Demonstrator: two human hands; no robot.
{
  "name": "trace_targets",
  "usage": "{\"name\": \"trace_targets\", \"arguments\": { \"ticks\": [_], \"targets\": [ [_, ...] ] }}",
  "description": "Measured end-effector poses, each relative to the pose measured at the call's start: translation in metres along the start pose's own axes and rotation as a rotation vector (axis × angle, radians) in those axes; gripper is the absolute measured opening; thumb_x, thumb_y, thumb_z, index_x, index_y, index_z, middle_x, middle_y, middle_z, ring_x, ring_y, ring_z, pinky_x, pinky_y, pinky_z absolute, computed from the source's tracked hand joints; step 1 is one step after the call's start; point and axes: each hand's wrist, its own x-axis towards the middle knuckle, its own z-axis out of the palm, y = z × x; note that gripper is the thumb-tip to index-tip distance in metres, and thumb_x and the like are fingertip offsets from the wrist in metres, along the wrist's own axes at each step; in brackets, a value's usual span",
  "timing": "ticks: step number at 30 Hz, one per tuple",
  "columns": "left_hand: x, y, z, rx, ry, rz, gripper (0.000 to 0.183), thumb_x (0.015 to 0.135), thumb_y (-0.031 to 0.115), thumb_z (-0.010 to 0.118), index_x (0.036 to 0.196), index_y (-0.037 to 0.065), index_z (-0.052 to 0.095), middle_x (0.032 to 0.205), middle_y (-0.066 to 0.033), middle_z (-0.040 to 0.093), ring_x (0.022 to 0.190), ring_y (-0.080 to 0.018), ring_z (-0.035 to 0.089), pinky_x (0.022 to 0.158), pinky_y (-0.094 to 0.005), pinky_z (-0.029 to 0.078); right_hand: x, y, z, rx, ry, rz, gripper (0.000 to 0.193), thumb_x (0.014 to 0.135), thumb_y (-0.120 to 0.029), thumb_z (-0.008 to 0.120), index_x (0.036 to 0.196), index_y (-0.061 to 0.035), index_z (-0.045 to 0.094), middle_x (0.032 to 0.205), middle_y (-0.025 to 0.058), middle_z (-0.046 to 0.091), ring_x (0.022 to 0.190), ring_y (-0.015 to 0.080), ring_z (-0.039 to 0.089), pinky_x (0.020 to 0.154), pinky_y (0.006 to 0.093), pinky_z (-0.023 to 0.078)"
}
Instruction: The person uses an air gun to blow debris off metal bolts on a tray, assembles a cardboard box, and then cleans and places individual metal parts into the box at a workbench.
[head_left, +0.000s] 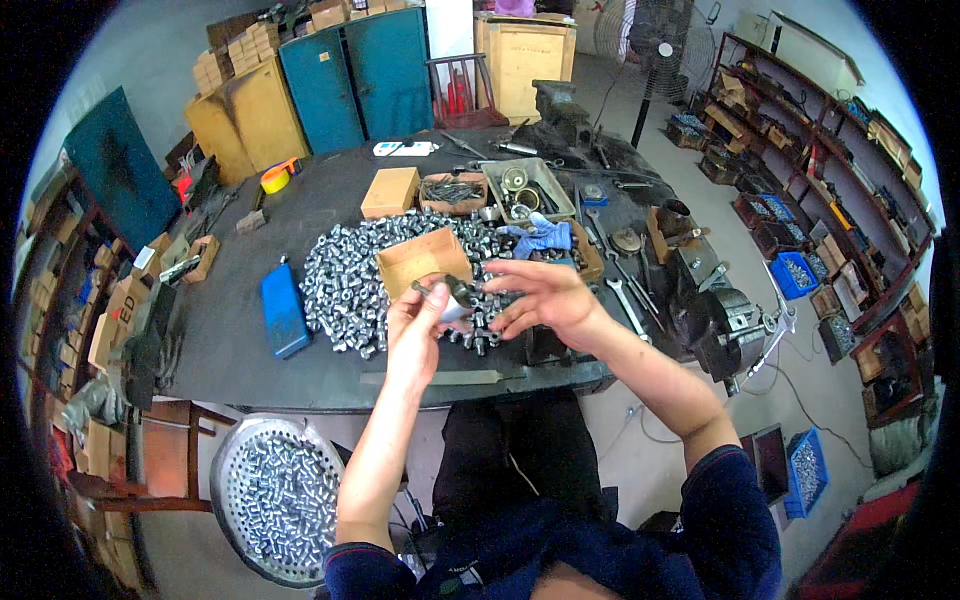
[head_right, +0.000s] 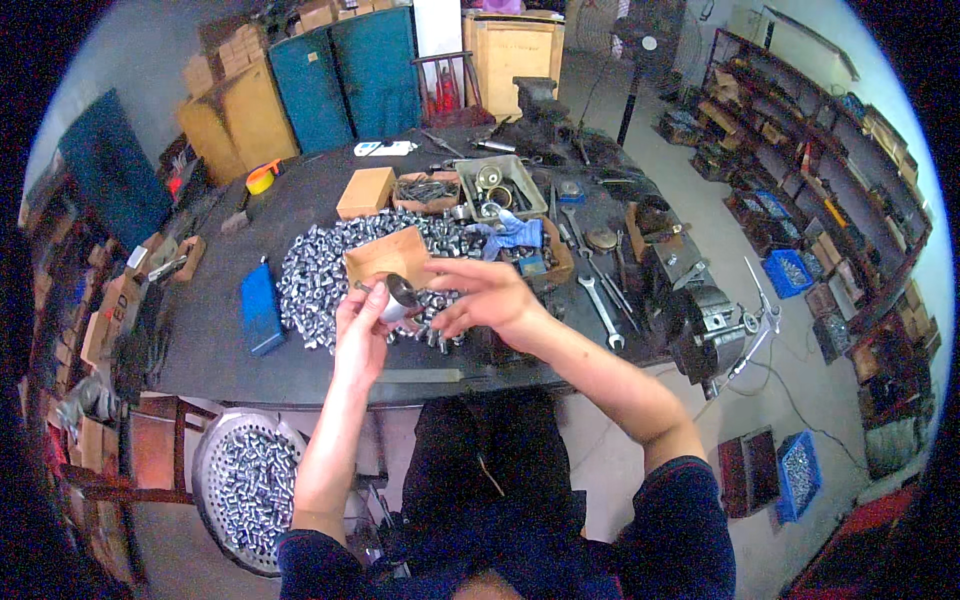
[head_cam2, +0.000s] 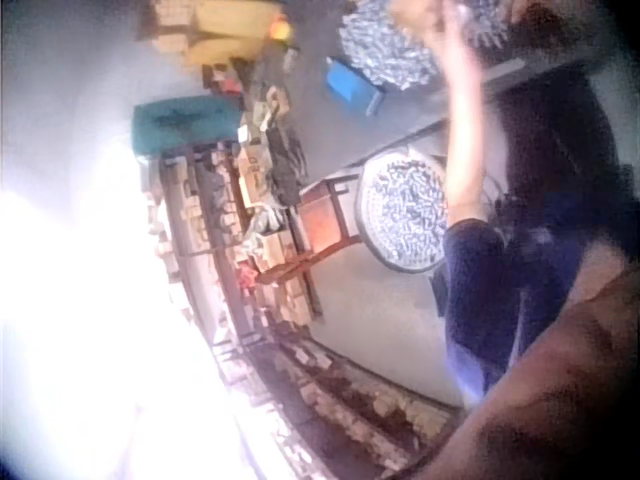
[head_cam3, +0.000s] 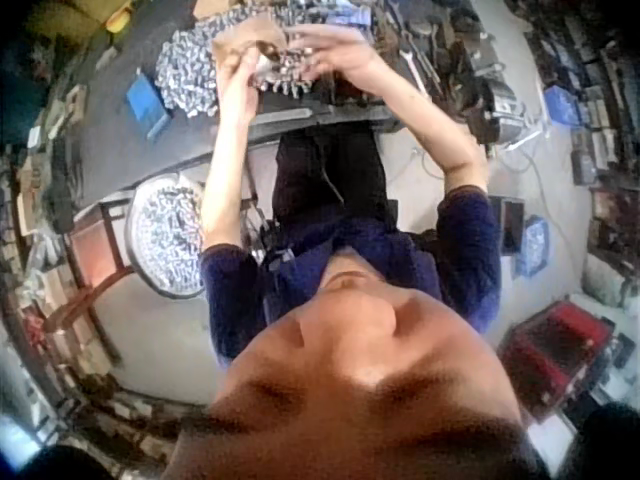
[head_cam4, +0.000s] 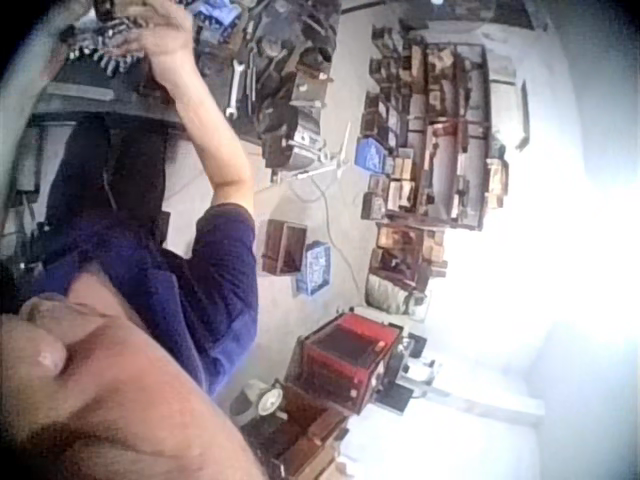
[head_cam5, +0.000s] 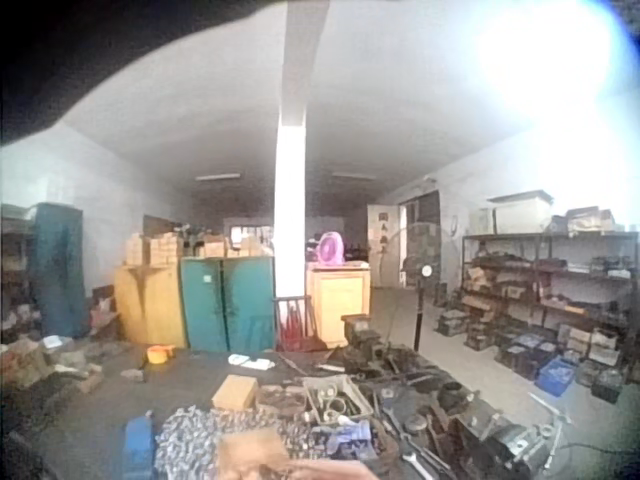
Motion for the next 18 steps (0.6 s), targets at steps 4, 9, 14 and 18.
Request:
{"name": "trace_targets", "arguments": {
  "ticks": [4,9,14,18],
  "targets": [
    [-0.006,-0.016,-0.044,0.085,0.112,-0.155,0.032,0.082,0.030,0.061,0.091,0.000,0.056,0.072,-0.0039,0.057,0.051,-0.0122,0.054,0.042,-0.0216,0.044,-0.065,0.010,-0.025,-0.242,0.331,-0.097,0.043,0.067,0.012,0.048,0.109,0.0078,0.053,0.106,0.0177,0.059,0.081,0.0257,0.063,0.065,0.0320,0.053],
    [0.002,-0.033,-0.050,0.328,0.121,-0.195,0.034,0.081,0.033,0.062,0.077,0.000,0.058,0.062,-0.0016,0.053,0.042,-0.0061,0.045,0.037,-0.0189,0.038,-0.155,0.060,-0.102,-0.657,0.774,-0.144,0.037,0.067,-0.001,0.042,0.099,0.0055,0.060,0.094,0.0108,0.062,0.081,0.0172,0.059,0.072,0.0277,0.048],
    [0.026,-0.063,-0.044,0.347,0.085,-0.165,0.034,0.081,0.033,0.063,0.080,0.000,0.058,0.061,-0.0007,0.053,0.041,-0.0057,0.045,0.033,-0.0175,0.032,-0.161,0.100,-0.135,-0.197,1.012,-0.142,0.035,0.075,-0.008,0.047,0.108,0.0030,0.056,0.106,0.0105,0.056,0.093,0.0202,0.055,0.077,0.0290,0.044],
    [0.029,-0.073,-0.033,0.359,0.031,-0.135,0.033,0.081,0.032,0.063,0.084,-0.001,0.058,0.063,-0.0025,0.055,0.045,-0.0063,0.049,0.034,-0.0175,0.032,-0.131,0.105,-0.135,0.212,1.114,-0.339,0.032,0.076,-0.006,0.048,0.103,0.0066,0.057,0.091,0.0111,0.060,0.087,0.0191,0.057,0.069,0.0287,0.046]
  ]
}}
